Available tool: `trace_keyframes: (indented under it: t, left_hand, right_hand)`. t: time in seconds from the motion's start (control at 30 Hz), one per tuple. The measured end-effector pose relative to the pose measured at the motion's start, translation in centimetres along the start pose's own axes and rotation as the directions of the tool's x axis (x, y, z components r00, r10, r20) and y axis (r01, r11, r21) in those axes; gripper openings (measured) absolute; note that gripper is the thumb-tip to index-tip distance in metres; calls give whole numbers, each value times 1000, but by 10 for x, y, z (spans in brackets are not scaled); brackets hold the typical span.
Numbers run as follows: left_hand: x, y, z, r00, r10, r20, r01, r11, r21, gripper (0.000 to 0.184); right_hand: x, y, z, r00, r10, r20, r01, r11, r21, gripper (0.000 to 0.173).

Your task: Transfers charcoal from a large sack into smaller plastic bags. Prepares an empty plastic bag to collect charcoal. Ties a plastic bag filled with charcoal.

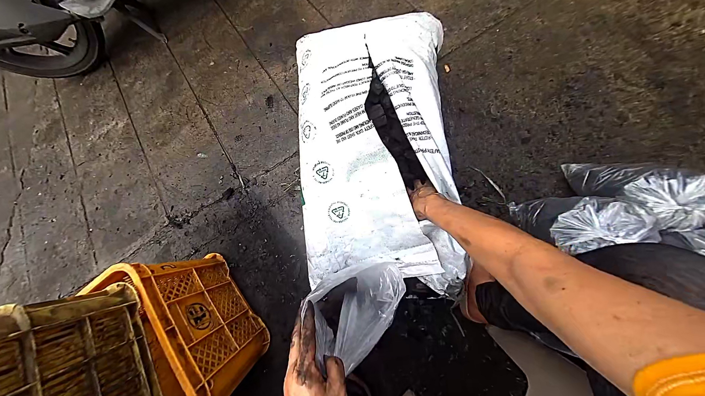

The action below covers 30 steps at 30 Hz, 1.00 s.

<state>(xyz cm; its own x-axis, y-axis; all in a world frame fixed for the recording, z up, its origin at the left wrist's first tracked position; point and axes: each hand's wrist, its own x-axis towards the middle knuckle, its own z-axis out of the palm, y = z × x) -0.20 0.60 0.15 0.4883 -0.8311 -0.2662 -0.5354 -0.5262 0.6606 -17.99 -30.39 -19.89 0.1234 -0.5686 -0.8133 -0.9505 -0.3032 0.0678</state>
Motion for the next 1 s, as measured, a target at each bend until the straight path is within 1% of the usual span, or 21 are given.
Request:
trace_keyframes:
  t: [0.1, 0.13, 0.23, 0.4, 0.53, 0.63, 0.7, 0.77, 0.8, 0.83, 0.87, 0.9, 0.93, 0.97, 1.0]
  left_hand:
    - [-2, -1, 4, 1000, 0, -12, 0, 1000, 2, 63]
    - [-2, -1, 6, 1000, 1, -12, -1, 1000, -2, 63]
    - [-1, -1, 8, 1000, 9, -19, -9, 1000, 4, 64]
    - [-1, -2, 11, 1000, 17, -20, -16, 1000, 16, 64]
    - [3, -3, 11, 998, 1, -61, -2, 1000, -5, 67]
    - [2, -5, 11, 997, -9, -70, 7, 1000, -27, 67]
    - [1, -5, 11, 998, -2, -70, 0, 1000, -26, 67]
    - [3, -5, 9, 998, -1, -68, -2, 999, -36, 65]
    - [4, -5, 8, 997, -5, -71, 2, 999, -40, 65]
    - [4, -4, 6, 997, -16, -70, 13, 999, -42, 64]
    - [4, -4, 5, 997, -25, -70, 22, 999, -45, 64]
    - [4, -3, 4, 997, -33, -71, 29, 998, -55, 63]
    - [5, -2, 3, 997, -40, -67, 35, 997, -66, 63]
    - [6, -1, 3, 997, -44, -64, 39, 996, -78, 63]
    - [6, 0, 2, 997, -54, -59, 49, 995, -89, 63]
  right_hand:
    - [-4, 1, 4, 1000, 13, -3, -13, 1000, 27, 76]
    - [-6, 4, 4, 1000, 14, -5, -13, 999, 44, 76]
    - [-5, 9, 10, 1000, -14, -26, 17, 997, 82, 83]
    - [-23, 4, 8, 999, -8, 44, 6, 998, 55, 77]
    - [-17, 5, 12, 1000, -19, 13, 17, 991, 131, 75]
    - [-9, 11, 9, 996, -73, 52, 68, 994, 83, 66]
    - [-7, 14, 9, 996, -85, 39, 83, 995, 60, 66]
    - [-10, 15, 3, 997, -74, -13, 75, 990, 120, 67]
    - [-12, 16, -1, 997, -62, -44, 70, 977, 203, 69]
    - [-15, 18, -5, 996, -45, -79, 68, 945, 321, 70]
    - [-15, 22, -8, 991, -24, -132, 83, 885, 458, 70]
    - [-12, 26, -8, 978, 14, -207, 117, 789, 604, 69]
    - [-11, 30, -10, 962, 57, -268, 169, 649, 742, 69]
    - [-13, 33, -14, 949, 85, -305, 225, 496, 839, 72]
    - [-21, 35, -20, 943, 93, -321, 270, 355, 895, 76]
